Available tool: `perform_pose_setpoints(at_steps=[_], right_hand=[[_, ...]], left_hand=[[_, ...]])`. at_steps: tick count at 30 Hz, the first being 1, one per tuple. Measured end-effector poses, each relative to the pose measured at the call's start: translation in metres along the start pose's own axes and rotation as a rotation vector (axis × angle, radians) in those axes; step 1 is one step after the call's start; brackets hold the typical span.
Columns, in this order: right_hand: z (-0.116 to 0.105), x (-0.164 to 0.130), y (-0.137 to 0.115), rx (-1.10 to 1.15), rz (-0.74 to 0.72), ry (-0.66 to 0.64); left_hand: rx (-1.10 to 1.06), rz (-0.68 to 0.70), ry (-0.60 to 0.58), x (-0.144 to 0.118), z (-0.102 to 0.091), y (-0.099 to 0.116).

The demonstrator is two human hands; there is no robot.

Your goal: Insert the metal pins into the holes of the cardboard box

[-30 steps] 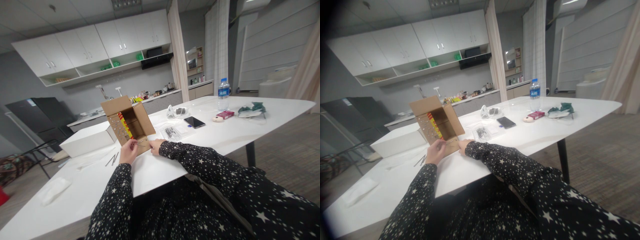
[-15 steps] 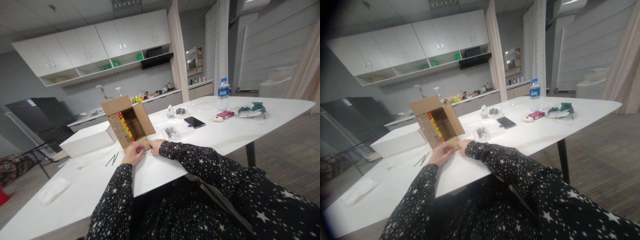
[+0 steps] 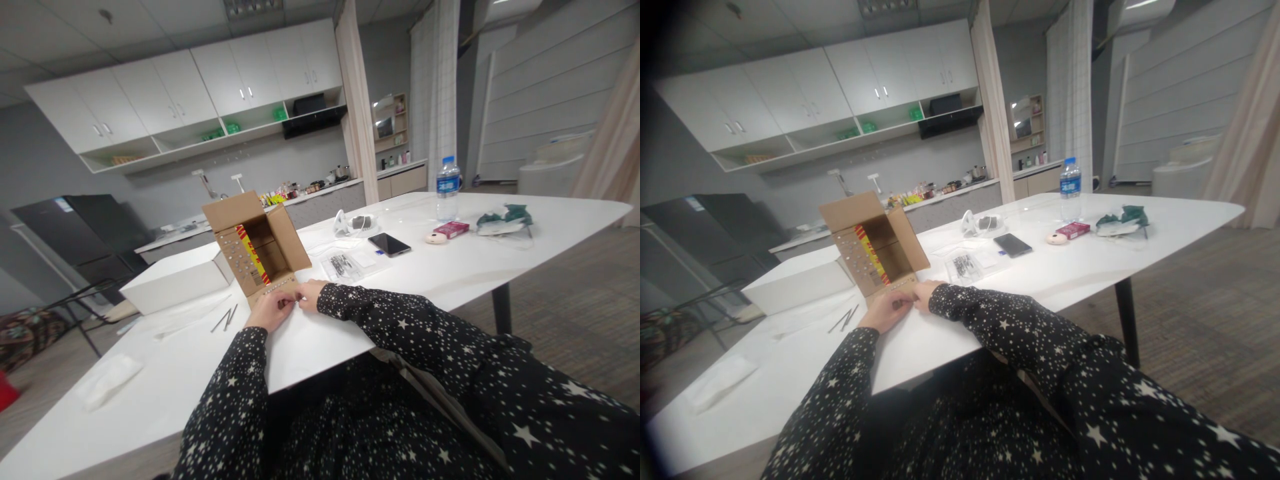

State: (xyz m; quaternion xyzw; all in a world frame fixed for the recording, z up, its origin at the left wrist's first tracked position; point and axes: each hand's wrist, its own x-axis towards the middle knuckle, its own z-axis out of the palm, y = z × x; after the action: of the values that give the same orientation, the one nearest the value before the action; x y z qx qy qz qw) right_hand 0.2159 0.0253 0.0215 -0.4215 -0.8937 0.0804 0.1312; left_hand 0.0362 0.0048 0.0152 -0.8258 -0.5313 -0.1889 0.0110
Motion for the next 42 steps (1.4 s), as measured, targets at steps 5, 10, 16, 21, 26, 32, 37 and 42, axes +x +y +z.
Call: perform_pose_setpoints(at_steps=[5,10,16,21,26,32,37,42], right_hand=[[-0.004,-0.005,-0.006,0.059,-0.129,-0.011],[-0.006,-0.008,-0.007,0.057,-0.138,0.012],[-0.005,-0.007,-0.008,0.049,-0.093,-0.007],[-0.007,-0.007,-0.010,0.030,-0.081,-0.026],[-0.005,-0.005,-0.010,0.017,-0.034,-0.053],[0.005,0.001,-0.007,-0.004,0.001,-0.006],[0.010,0.004,-0.005,-0.009,0.007,0.004],[0.010,0.004,-0.005,-0.017,0.002,0.009]], left_hand=[[-0.008,0.005,-0.005,0.000,0.000,0.001],[-0.020,0.034,0.011,0.000,0.000,0.000],[-0.036,0.035,0.042,-0.001,0.001,-0.001],[-0.019,0.013,0.061,-0.001,0.000,-0.002],[0.011,-0.075,0.182,0.000,-0.001,-0.006],[0.127,-0.316,0.392,-0.003,-0.008,-0.013],[0.180,-0.468,0.369,-0.005,-0.012,-0.011],[0.171,-0.517,0.321,-0.005,-0.012,-0.008]])
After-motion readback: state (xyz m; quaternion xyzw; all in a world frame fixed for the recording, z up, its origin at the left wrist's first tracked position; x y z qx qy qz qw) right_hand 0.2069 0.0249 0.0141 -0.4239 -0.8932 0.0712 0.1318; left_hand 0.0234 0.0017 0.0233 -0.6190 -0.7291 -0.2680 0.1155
